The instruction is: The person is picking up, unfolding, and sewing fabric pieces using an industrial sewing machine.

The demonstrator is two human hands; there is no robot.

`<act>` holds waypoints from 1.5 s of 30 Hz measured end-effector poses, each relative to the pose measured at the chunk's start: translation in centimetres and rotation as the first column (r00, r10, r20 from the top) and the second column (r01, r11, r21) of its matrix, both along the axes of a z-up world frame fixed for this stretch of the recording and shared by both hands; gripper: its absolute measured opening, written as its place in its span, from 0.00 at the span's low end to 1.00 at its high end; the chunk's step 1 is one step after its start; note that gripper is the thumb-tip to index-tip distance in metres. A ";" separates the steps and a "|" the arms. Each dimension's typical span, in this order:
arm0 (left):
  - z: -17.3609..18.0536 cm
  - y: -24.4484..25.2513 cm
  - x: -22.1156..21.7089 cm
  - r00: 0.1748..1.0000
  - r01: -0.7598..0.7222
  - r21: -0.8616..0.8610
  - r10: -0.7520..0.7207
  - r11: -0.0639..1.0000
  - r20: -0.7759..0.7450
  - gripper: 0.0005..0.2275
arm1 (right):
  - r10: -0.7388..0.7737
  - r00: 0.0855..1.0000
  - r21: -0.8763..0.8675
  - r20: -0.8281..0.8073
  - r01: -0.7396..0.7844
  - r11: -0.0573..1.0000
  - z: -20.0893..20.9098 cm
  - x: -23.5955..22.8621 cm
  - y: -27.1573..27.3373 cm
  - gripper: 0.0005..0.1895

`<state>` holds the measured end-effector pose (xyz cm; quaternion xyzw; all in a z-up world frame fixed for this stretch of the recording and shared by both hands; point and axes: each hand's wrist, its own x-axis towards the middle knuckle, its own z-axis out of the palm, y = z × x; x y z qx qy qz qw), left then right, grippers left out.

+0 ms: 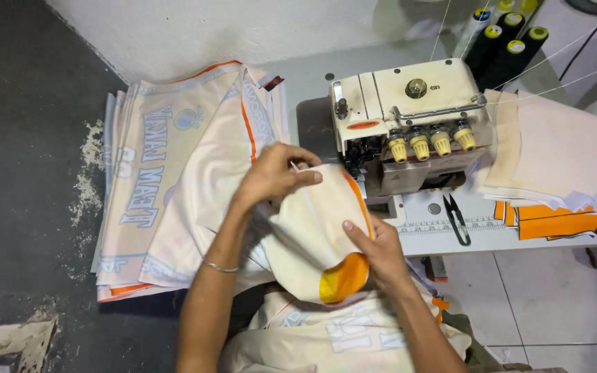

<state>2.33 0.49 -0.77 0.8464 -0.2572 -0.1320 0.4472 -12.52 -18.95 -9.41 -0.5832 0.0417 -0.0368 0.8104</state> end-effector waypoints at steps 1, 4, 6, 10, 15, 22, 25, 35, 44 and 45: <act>-2.3 -0.2 1.1 0.994 -0.104 0.179 0.106 0.978 -0.001 0.15 | -0.008 0.990 0.028 -0.144 0.012 1.000 -1.5 0.0 0.3 0.11; -1.5 -1.2 -0.5 0.985 -0.171 0.198 0.165 0.965 0.045 0.15 | -0.035 0.974 -0.053 -0.223 0.024 0.998 -0.1 -1.8 0.8 0.14; -0.7 -1.6 -1.2 0.983 -0.182 0.216 0.178 0.959 0.037 0.14 | -0.030 0.974 -0.074 -0.225 0.013 0.997 -0.6 -2.2 0.7 0.14; -0.8 -2.2 -1.8 0.976 -0.215 0.324 0.197 0.921 0.088 0.10 | 0.041 0.921 0.001 -0.388 -0.044 0.999 -2.9 -2.9 0.6 0.18; -0.8 -2.5 -2.5 0.976 -0.219 0.358 0.203 0.908 0.081 0.11 | 0.055 0.909 0.064 -0.413 -0.031 0.997 -2.7 -4.2 0.4 0.18; -1.0 -2.5 -2.5 0.971 -0.238 0.320 0.227 0.917 0.074 0.12 | 0.008 0.911 0.113 -0.413 0.043 0.993 -2.7 -4.9 0.5 0.21; -0.7 -2.8 -2.7 0.965 -0.260 0.325 0.252 0.909 0.066 0.12 | 0.071 0.930 0.198 -0.361 0.002 0.980 -3.9 -5.3 0.5 0.18; -0.6 -3.2 -2.3 0.963 -0.269 0.361 0.262 0.893 0.067 0.16 | 0.075 0.921 0.231 -0.383 0.017 0.973 -2.8 -5.2 0.5 0.19; -0.7 -3.8 -0.7 0.951 -0.307 0.366 0.276 0.878 0.137 0.19 | 0.000 0.917 0.299 -0.398 0.129 0.946 -0.8 -3.7 1.4 0.26; -0.7 -3.8 -0.7 0.951 -0.309 0.364 0.276 0.879 0.141 0.20 | 0.002 0.921 0.321 -0.390 0.134 0.938 -0.8 -3.7 1.4 0.26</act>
